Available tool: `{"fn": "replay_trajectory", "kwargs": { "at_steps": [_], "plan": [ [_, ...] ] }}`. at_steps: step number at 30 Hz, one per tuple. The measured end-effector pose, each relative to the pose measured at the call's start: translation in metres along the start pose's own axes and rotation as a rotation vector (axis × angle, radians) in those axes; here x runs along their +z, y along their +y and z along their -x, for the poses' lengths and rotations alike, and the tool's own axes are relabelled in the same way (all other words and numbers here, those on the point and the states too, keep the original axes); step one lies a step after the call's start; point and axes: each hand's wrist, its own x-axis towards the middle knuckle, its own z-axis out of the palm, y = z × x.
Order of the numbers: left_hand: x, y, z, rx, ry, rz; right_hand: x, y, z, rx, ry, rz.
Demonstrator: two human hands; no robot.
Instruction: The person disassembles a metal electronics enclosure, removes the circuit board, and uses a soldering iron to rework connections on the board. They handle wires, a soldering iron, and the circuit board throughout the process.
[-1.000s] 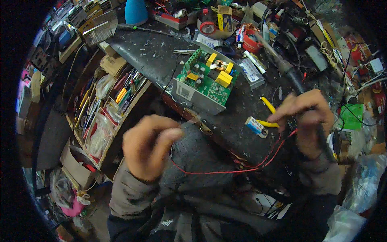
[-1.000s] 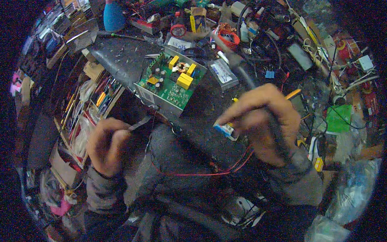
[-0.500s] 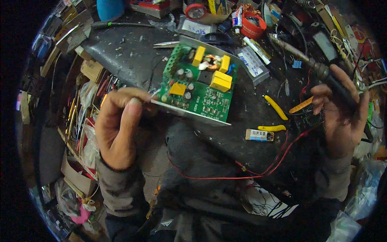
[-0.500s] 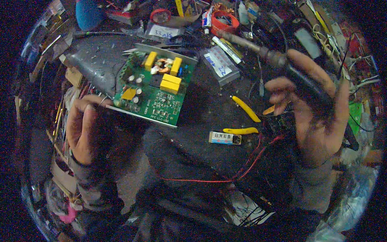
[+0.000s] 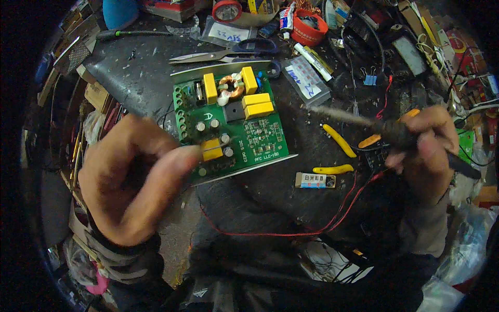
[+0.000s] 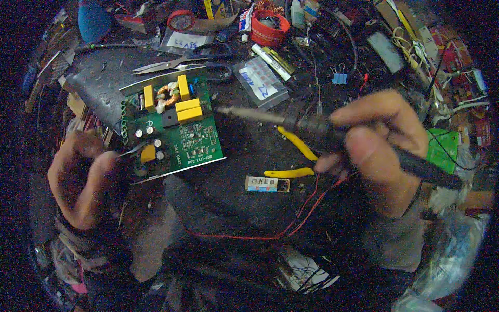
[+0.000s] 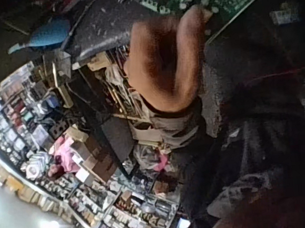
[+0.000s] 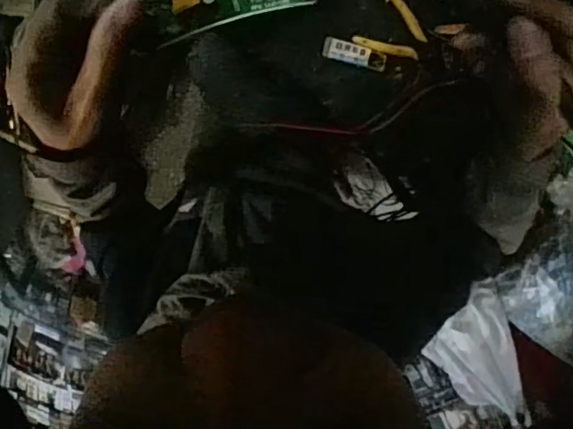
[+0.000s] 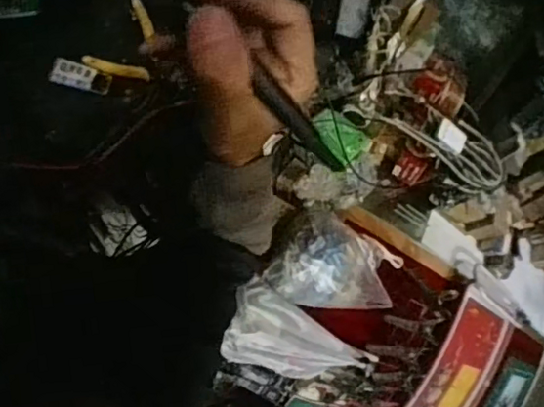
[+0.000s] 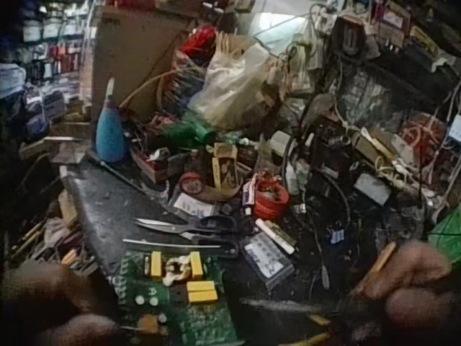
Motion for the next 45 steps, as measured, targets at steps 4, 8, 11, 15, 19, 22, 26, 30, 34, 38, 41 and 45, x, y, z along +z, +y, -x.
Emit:
{"fn": "replay_trajectory", "kwargs": {
  "at_steps": [4,8,11,15,19,22,26,30,34,38,41,45],
  "plan": [
    [0.009,-0.004,-0.025,0.183,-0.09,-0.16,0.003,0.015,0.007,-0.012,-0.128,-0.194],
    [0.017,-0.013,-0.037,0.314,-0.112,-0.274,0.004,0.029,0.006,-0.162,-0.207,-0.159],
    [0.021,-0.016,-0.035,0.26,-0.068,-0.199,0.006,0.033,0.004,-0.279,-0.201,-0.028],
    [0.025,-0.013,-0.028,0.204,-0.054,-0.197,0.011,0.034,0.001,-0.306,-0.201,-0.07],
    [0.027,-0.01,-0.026,0.172,-0.024,-0.304,0.007,0.035,-0.009,-0.416,-0.37,0.052],
    [0.027,-0.006,-0.027,0.151,-0.038,-0.326,0.006,0.036,-0.012,-0.41,-0.424,0.054],
    [0.03,-0.001,-0.029,0.127,-0.024,-0.366,0.009,0.041,-0.014,-0.382,-0.431,0.034],
    [0.032,0.0,-0.035,0.142,-0.031,-0.369,0.009,0.043,-0.016,-0.371,-0.441,0.01],
    [0.034,-0.001,-0.039,0.122,-0.039,-0.316,0.006,0.039,-0.017,-0.355,-0.468,0.02],
    [0.035,0.001,-0.038,0.097,-0.024,-0.341,0.006,0.035,-0.017,-0.348,-0.487,0.057],
    [0.035,0.001,-0.038,0.087,-0.024,-0.33,0.009,0.034,-0.016,-0.329,-0.476,0.03],
    [0.035,0.0,-0.038,0.083,-0.031,-0.34,0.012,0.035,-0.015,-0.316,-0.464,0.015]
  ]
}}
